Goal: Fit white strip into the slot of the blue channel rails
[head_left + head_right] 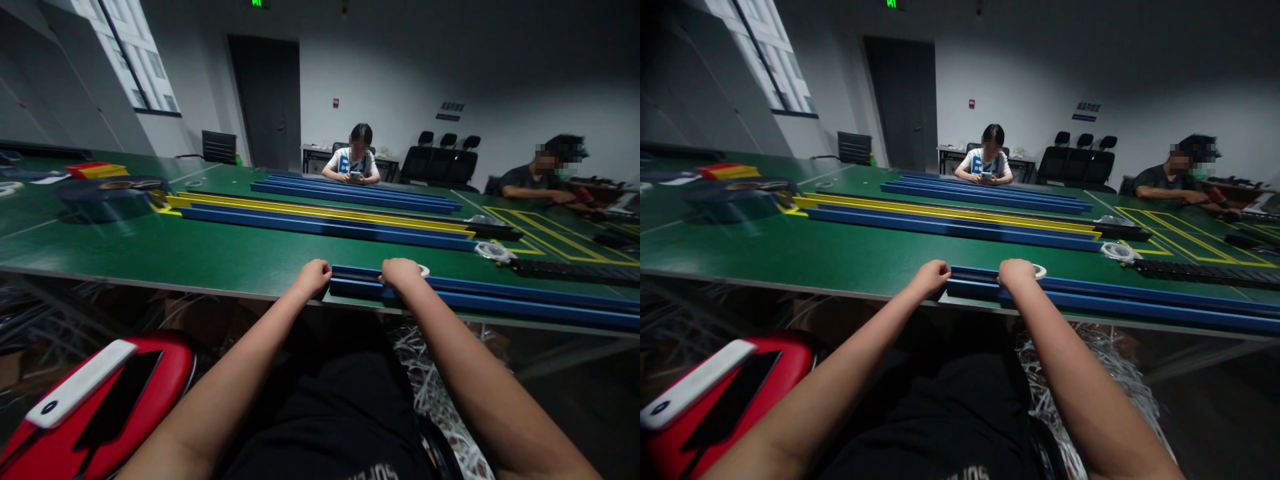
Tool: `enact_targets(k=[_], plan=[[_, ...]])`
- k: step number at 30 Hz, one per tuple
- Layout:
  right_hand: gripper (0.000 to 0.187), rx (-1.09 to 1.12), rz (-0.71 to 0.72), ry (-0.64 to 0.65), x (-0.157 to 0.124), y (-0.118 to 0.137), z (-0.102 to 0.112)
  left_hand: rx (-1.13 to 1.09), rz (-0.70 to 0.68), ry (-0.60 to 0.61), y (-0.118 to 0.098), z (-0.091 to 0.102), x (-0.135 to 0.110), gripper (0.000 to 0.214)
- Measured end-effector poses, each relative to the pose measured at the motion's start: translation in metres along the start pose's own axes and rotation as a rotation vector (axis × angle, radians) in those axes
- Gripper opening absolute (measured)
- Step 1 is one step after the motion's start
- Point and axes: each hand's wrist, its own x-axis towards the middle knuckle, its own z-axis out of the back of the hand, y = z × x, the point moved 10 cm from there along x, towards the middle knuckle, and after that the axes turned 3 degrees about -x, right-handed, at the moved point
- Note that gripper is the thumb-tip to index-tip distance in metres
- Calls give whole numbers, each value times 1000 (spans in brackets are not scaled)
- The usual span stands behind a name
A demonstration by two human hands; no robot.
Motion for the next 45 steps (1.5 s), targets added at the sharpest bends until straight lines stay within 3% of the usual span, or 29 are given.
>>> enact_targets(k=[10,12,16,22,25,30,36,41,45], plan=[[35,67,-10,4,0,0,-1,26,37,37,3,-7,11,7],[34,73,-14,6,0,-1,-1,34,39,66,1,-7,18,15],[33,88,-22,7,-1,-2,-1,74,-44,209,-15,-11,34,34],[33,94,-37,-15,0,-4,-1,329,-230,494,-51,-27,47,39],[33,97,-40,-7,2,-4,-3,419,-287,566,-66,-34,50,46],[37,113,-28,-39,2,-7,-3,417,-387,561,-99,-52,52,54],[38,115,-30,-83,0,-10,-5,315,-435,537,-123,-79,50,37],[53,120,-5,-55,2,-16,-8,304,-411,450,-114,-68,46,25],[62,209,173,42,2,-17,-10,292,-406,394,-113,-57,42,29]])
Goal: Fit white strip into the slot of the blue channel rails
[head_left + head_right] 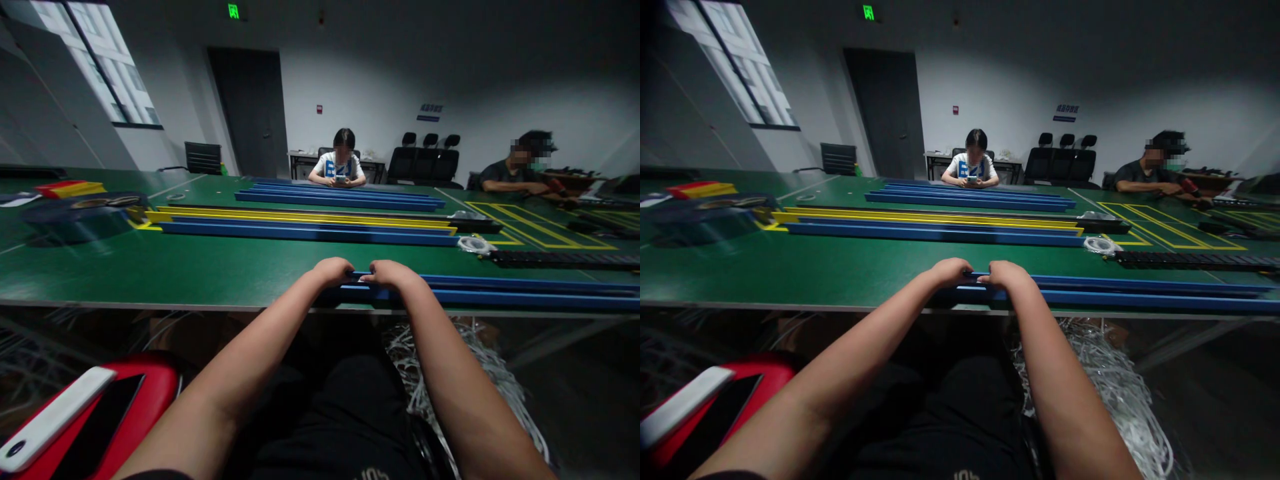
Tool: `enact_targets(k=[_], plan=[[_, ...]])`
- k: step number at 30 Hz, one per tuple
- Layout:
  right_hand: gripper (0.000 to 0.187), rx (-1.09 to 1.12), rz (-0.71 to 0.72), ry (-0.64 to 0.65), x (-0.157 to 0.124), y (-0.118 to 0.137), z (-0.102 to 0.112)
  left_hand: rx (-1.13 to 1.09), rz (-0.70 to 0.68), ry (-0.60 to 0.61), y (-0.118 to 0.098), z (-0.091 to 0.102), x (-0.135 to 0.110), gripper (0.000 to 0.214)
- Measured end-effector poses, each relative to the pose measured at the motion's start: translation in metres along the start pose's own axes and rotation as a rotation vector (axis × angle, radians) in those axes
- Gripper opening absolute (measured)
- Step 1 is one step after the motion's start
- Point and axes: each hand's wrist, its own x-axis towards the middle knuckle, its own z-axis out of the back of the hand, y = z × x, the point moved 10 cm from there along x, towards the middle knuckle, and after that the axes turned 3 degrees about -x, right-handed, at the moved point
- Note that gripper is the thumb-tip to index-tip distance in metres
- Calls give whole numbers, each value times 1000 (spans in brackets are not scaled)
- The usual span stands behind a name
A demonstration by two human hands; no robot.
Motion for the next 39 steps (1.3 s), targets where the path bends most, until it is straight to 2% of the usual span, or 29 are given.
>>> enact_targets(k=[2,5,8,11,14,18,22,24,26,29,33,36,39], plan=[[61,44,64,19,-3,-1,5,-14,-10,0,1,1,-3,31],[53,43,86,5,-9,-4,22,-22,-21,-2,11,3,-14,30],[46,-10,71,-26,-17,-9,43,-25,8,-5,35,6,-33,28],[48,-105,27,-45,-25,-23,62,-49,20,-12,62,12,-56,29],[53,-179,-36,-45,-33,-40,70,-78,7,-5,83,16,-76,29],[55,-261,-48,3,-40,-43,57,-73,30,6,98,20,-89,26],[58,-322,-96,58,-36,-40,34,-61,87,24,99,20,-89,26],[59,-333,-120,70,-32,-39,29,-57,103,31,98,21,-90,28],[57,-351,-127,59,-29,-36,33,-54,120,32,97,22,-91,29],[54,-368,-126,15,-29,-32,50,-55,151,34,99,24,-93,31],[60,-328,-133,-2,-33,-33,69,-42,152,33,99,24,-93,31],[60,-332,-151,55,-31,-35,62,-19,157,24,101,22,-91,32],[55,-331,-205,125,-26,-38,42,-16,151,14,104,21,-90,34]])
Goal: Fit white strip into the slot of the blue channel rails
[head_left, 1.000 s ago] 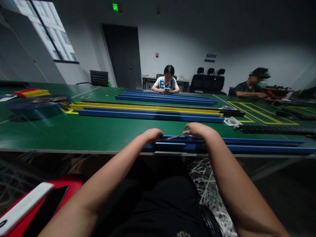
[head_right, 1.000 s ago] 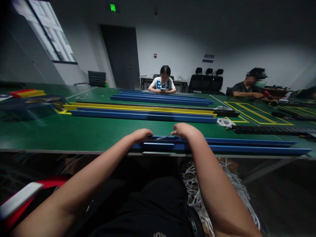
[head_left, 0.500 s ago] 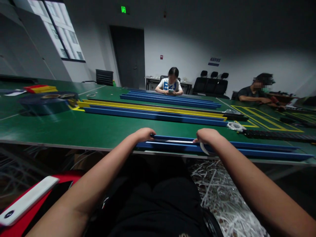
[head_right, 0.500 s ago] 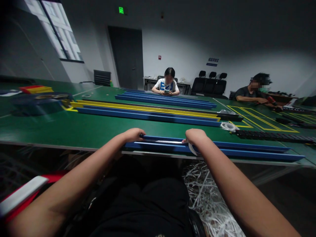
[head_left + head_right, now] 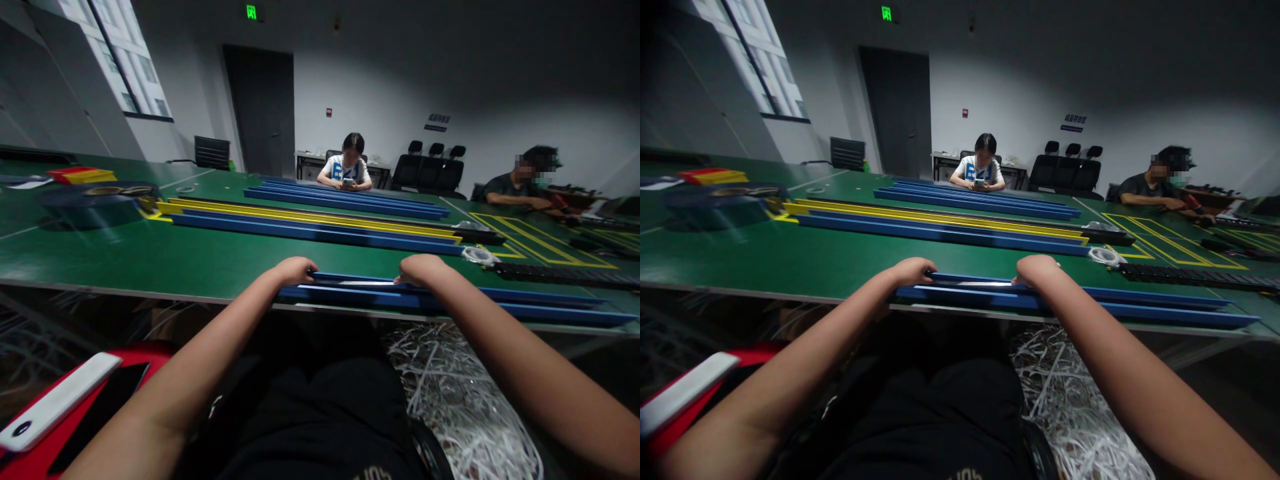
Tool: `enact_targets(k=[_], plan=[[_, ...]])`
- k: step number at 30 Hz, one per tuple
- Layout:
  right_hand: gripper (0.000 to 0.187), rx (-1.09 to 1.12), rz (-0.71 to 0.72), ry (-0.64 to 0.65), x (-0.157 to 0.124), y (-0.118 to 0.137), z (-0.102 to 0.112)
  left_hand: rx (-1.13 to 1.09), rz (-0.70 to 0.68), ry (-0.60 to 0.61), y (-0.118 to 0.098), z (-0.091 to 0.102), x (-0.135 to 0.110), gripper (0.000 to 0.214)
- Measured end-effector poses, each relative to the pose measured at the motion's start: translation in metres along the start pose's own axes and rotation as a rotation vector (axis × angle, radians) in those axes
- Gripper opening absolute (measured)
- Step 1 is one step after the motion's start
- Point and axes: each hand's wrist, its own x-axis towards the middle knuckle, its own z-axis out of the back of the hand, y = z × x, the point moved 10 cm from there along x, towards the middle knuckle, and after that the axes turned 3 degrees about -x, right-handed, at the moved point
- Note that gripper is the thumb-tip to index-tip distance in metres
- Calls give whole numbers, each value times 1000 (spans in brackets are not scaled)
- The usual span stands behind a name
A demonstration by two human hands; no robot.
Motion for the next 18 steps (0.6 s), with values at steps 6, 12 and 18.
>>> enact_targets(k=[6,12,18], plan=[[39,9,24,-72,10,17,-22,-24,23,15,3,-1,-1,37],[31,-13,63,-68,15,22,-33,-12,23,15,0,1,-2,37],[35,55,42,-17,24,19,-36,-21,30,21,0,1,-3,37]])
